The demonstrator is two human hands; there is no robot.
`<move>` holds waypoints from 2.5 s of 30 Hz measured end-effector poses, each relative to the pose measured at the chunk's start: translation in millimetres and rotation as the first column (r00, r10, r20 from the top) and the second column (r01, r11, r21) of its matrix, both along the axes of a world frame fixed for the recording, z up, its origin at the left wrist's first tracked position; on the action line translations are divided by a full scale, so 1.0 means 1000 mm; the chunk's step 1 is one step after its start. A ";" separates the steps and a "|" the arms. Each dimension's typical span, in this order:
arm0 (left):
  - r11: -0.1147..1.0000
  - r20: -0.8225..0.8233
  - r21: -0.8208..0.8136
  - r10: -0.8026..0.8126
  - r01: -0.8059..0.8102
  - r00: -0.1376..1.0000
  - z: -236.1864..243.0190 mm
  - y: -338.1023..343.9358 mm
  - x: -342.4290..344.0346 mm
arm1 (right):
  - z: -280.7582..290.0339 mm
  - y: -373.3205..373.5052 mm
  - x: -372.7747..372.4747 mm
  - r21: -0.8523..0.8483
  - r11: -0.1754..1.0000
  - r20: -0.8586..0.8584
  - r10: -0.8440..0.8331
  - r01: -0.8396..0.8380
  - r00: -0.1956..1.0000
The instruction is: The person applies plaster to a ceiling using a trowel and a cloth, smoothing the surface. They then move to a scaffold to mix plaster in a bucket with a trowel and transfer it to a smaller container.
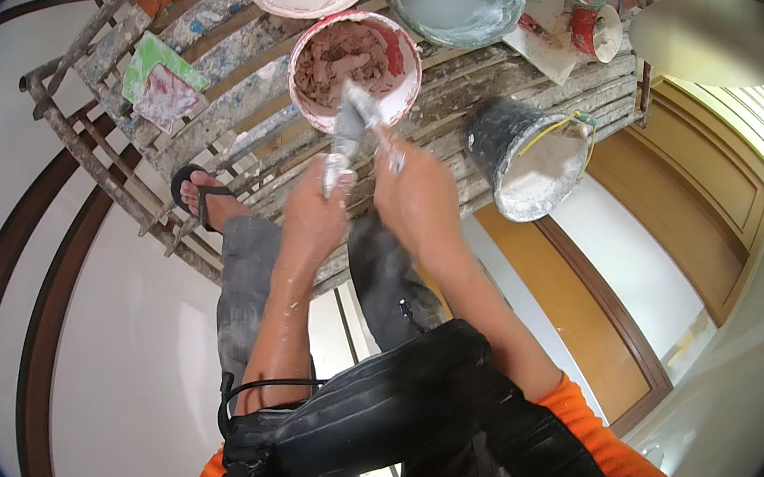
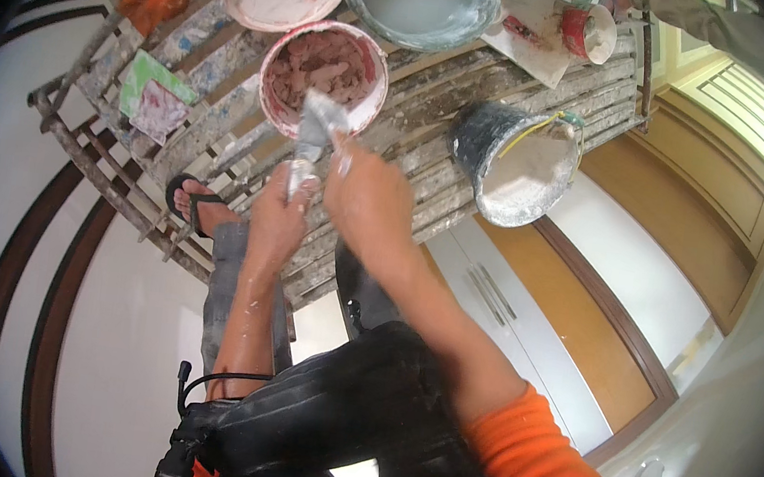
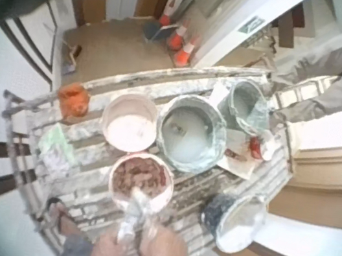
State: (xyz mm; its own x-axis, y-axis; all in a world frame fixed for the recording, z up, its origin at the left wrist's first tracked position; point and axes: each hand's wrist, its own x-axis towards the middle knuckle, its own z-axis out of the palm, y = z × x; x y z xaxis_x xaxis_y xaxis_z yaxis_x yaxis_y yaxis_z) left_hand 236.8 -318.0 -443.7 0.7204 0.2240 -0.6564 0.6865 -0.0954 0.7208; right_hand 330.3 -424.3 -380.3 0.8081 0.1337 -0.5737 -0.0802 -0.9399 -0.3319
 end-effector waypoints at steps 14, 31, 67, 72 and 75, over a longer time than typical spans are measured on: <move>0.999 -0.089 -0.049 -0.013 0.009 0.996 0.002 0.011 0.011 | -0.012 0.001 0.017 0.004 1.000 -0.121 -0.013 0.013 0.993; 0.971 -0.169 -0.151 0.159 -0.185 0.973 -0.019 0.026 -0.003 | 0.015 0.021 -0.012 0.044 0.988 -0.194 0.154 -0.149 0.969; 0.939 -0.040 0.323 -0.108 0.115 0.993 0.007 0.009 0.009 | 0.000 -0.004 0.007 -0.093 0.992 -0.120 0.068 -0.080 0.990; 0.945 -0.035 0.316 -0.080 0.087 0.996 0.007 0.018 0.010 | 0.024 0.018 -0.015 -0.066 0.995 -0.116 0.069 -0.077 0.991; 0.939 -0.041 0.331 -0.081 0.090 0.996 0.010 0.014 0.006 | -0.017 0.005 0.008 -0.013 1.000 -0.106 0.017 -0.018 0.994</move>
State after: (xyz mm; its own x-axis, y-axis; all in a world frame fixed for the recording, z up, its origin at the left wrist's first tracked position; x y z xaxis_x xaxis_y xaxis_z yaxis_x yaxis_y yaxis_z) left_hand 243.0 -304.4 -434.2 0.7298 0.3713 -0.5740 0.6836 -0.3855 0.6197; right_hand 338.4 -419.6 -397.7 0.7401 0.1386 -0.6580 -0.0977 -0.9460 -0.3091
